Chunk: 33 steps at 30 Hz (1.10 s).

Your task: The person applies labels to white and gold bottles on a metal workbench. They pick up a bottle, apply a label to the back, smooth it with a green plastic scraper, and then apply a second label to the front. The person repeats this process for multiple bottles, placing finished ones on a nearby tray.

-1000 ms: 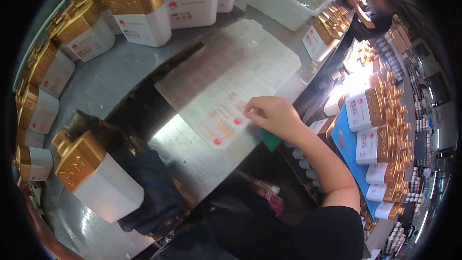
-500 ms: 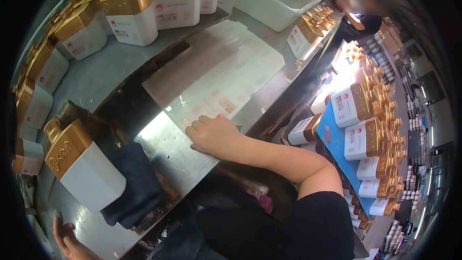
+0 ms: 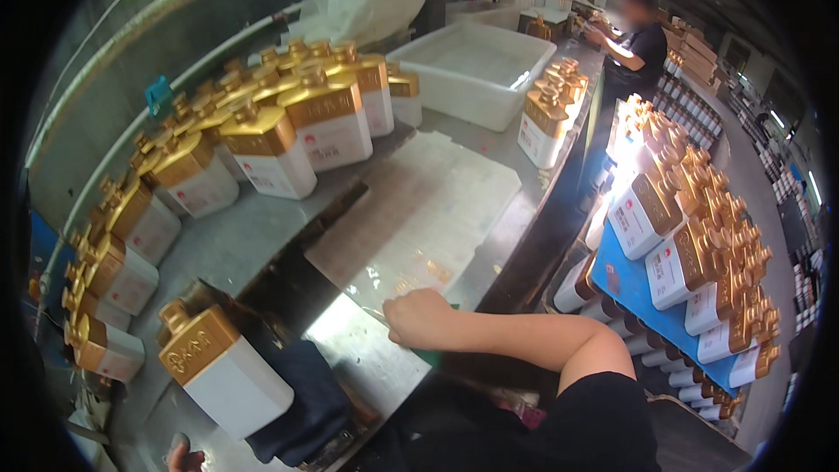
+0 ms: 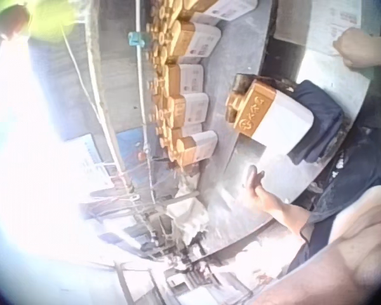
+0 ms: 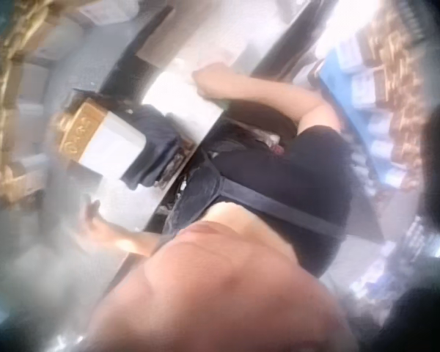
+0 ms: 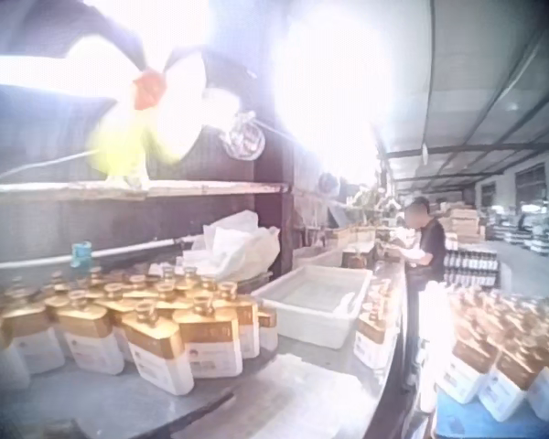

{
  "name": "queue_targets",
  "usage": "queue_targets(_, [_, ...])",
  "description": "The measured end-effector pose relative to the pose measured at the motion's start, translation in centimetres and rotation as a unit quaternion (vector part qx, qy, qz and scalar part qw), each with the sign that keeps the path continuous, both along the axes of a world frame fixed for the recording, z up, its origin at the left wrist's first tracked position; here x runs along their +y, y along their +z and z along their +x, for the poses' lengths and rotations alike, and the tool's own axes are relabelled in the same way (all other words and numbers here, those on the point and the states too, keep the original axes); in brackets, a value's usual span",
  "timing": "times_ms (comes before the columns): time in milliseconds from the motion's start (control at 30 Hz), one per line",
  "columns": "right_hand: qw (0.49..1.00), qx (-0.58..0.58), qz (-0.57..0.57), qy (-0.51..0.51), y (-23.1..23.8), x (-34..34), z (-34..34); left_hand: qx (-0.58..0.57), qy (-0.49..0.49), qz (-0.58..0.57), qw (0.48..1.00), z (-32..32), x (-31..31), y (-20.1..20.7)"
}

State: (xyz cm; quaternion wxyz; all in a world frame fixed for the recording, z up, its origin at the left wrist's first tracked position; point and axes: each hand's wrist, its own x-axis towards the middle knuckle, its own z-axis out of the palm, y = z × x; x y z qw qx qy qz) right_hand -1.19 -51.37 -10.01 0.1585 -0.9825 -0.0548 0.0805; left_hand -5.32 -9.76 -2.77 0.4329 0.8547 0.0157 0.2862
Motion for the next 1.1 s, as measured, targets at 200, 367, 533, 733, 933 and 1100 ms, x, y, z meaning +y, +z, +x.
queue_targets(200, [0.996,-0.022,-0.022,-0.087,2.0,-2.6,1.1,-0.046,-0.054,0.000,0.998,0.4,0.0,-0.1])
queue_targets(367, [0.881,-0.202,-0.248,-0.348,4.2,-21.8,3.7,-0.019,-0.054,0.020,0.998,0.0,-0.7,0.6])
queue_targets(533, [0.904,-0.161,-0.246,-0.311,5.9,-22.0,5.9,-0.008,-0.021,0.014,1.000,0.1,-1.3,0.2])
queue_targets(733, [0.957,-0.109,-0.199,-0.183,2.8,-12.9,12.0,-0.027,-0.010,0.036,0.999,1.1,-3.2,1.5])
queue_targets(933, [0.932,-0.121,-0.188,-0.285,0.7,-23.4,15.2,-0.016,-0.008,0.000,1.000,0.8,-2.7,1.7])
queue_targets(1100, [0.871,-0.332,-0.148,-0.330,11.7,-29.5,10.3,0.006,-0.013,0.001,1.000,0.7,-0.7,0.2])
